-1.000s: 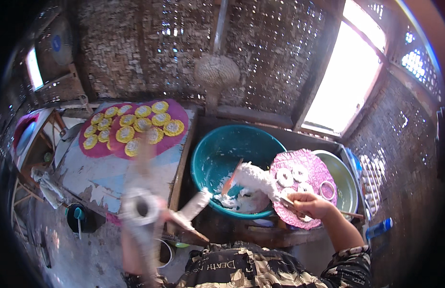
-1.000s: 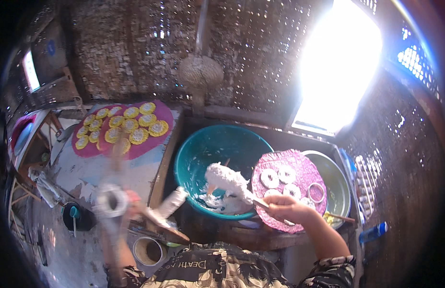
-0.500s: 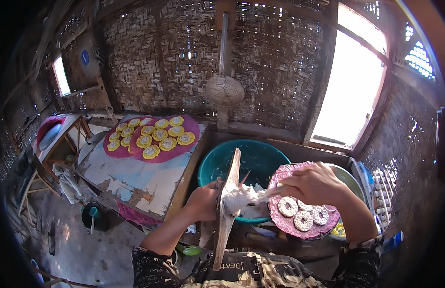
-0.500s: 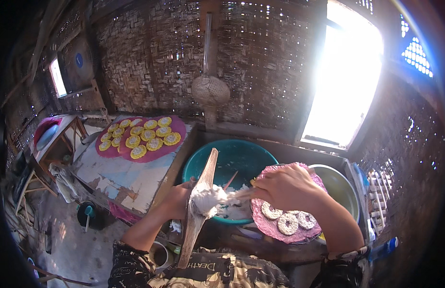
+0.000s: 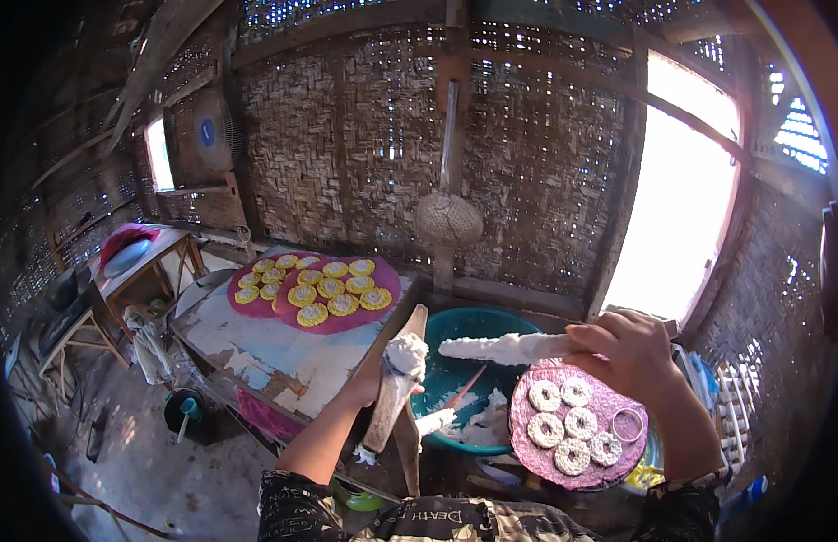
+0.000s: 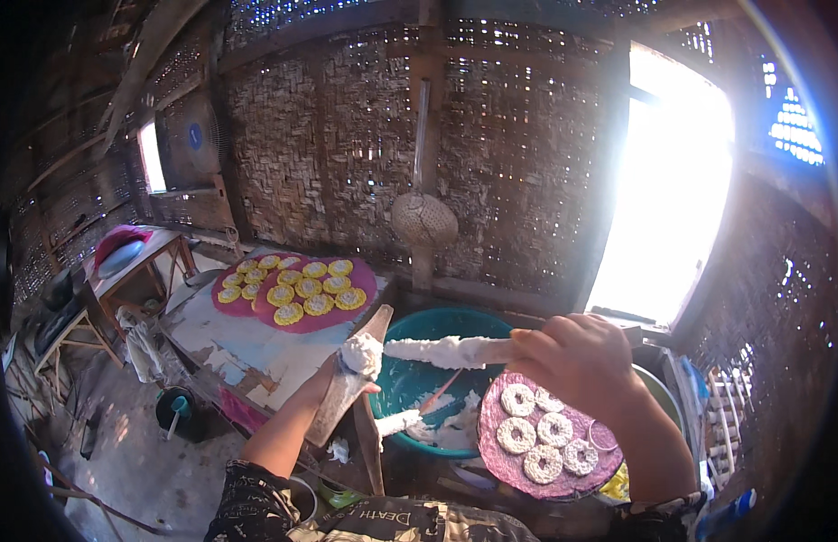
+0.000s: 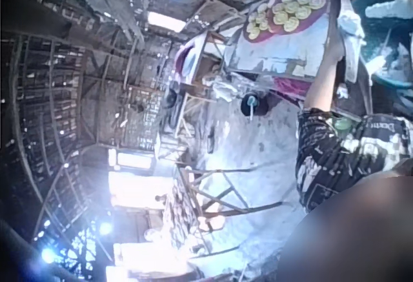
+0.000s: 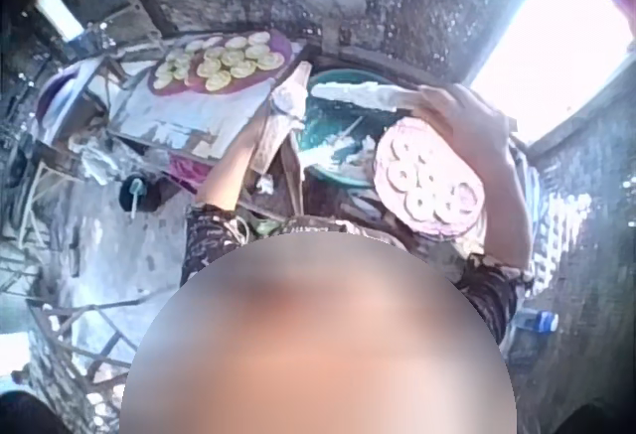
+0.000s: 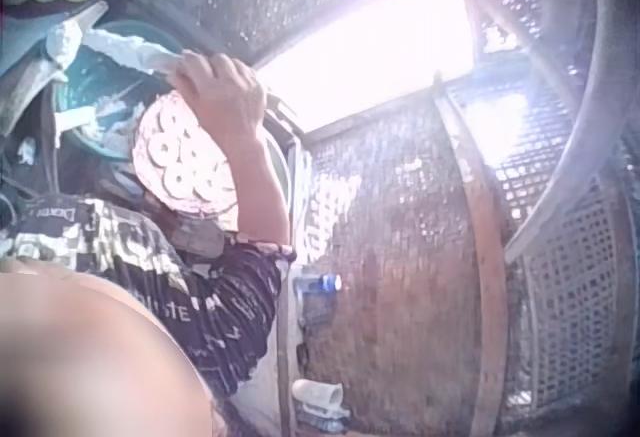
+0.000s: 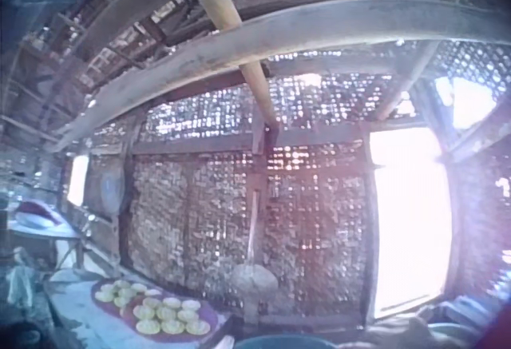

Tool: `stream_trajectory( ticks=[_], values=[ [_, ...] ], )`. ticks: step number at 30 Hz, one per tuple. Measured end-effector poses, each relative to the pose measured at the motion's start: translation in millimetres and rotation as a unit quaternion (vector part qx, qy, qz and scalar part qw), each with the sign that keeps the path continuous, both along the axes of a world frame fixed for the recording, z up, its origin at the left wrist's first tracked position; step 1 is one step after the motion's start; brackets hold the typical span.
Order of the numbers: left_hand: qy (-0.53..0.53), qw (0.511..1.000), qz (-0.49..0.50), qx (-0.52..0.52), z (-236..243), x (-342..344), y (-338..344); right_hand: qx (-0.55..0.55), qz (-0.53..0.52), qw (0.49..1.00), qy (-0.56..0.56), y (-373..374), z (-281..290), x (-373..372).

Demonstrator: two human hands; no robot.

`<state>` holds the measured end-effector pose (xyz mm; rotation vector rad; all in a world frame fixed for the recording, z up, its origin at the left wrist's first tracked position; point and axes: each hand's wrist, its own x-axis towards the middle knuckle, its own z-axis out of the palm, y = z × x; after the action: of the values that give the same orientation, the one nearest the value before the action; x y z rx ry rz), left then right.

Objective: The person uses a wooden mold and a circular cutter to form white dough into ring shapes on a purple mat. They then fill the centers with yellow paste using a wooden stick and place the finished pieces on a tray.

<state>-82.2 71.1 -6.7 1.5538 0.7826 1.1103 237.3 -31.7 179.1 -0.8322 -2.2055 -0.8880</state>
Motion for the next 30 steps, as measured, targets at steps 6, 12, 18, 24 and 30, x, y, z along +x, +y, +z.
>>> stream_trajectory(
  ticks=[6,12,18,24,30],
  values=[
    [0.167,0.981,0.023,0.095,6,22,4,-0.317,-0.099,0.938,-0.101,15,-6,-1],
    [0.383,0.871,0.135,0.276,27,42,-23,-0.350,-0.149,0.908,-0.174,20,-7,-28],
    [0.365,0.895,0.128,0.223,50,47,-31,-0.092,-0.032,0.980,-0.173,25,-51,-52],
    [0.268,0.956,-0.036,0.113,32,35,-11,0.260,0.127,0.937,-0.197,32,-56,-58],
    [0.045,0.992,-0.019,0.119,44,9,16,0.127,0.002,0.992,-0.022,14,-18,-1]
  ],
)
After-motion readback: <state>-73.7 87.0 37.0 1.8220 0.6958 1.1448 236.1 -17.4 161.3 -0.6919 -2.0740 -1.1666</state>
